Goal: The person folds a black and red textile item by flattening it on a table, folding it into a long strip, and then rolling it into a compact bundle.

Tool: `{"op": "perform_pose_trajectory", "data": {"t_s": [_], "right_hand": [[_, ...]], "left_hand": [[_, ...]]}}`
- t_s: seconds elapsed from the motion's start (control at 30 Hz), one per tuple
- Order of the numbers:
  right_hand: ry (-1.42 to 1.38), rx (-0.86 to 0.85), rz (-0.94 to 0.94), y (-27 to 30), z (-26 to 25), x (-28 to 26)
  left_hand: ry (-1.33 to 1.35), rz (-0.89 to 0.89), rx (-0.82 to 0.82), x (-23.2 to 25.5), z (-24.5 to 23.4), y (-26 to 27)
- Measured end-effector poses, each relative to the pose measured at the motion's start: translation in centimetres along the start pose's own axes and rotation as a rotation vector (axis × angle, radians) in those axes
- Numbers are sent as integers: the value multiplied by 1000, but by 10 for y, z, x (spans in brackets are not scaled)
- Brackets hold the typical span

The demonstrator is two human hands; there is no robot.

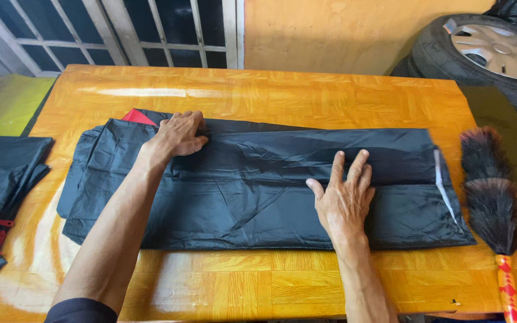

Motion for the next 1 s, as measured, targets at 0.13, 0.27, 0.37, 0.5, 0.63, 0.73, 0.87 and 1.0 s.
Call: {"op": "perform_pose_trajectory", "data": {"t_s": [0.13,0.27,0.37,0.5,0.63,0.73,0.87,1.0], "right_hand": [[-43,-94,-33,-14,2,7],[-45,-208,-42,-23,3,2],[-51,-309,-5,-28,8,1],[-54,-373,20,-27,5,-3],[-46,-383,26,-25,2,-6],[-32,-377,34,-25,3,-5],[-30,-268,-81,-20,0,-11],[-69,-191,-361,-12,0,-35]], "left_hand": [[85,66,46,26,-6,23],[56,52,33,39,-9,38],[12,34,42,27,-5,21],[-33,23,44,14,7,-6],[0,79,72,22,9,-12],[-7,104,82,38,-8,6],[96,88,-115,37,-10,6],[203,144,-292,27,9,-21]]}}
Point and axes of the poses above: each hand's wrist, its own y-axis away from the middle knuckle, its own z-axis out of the palm, x = y × z, the point moved 4 cm from there along -y, towards the middle knuckle, and after that the axes turned 13 degrees about -x, right-handed, at the moved point
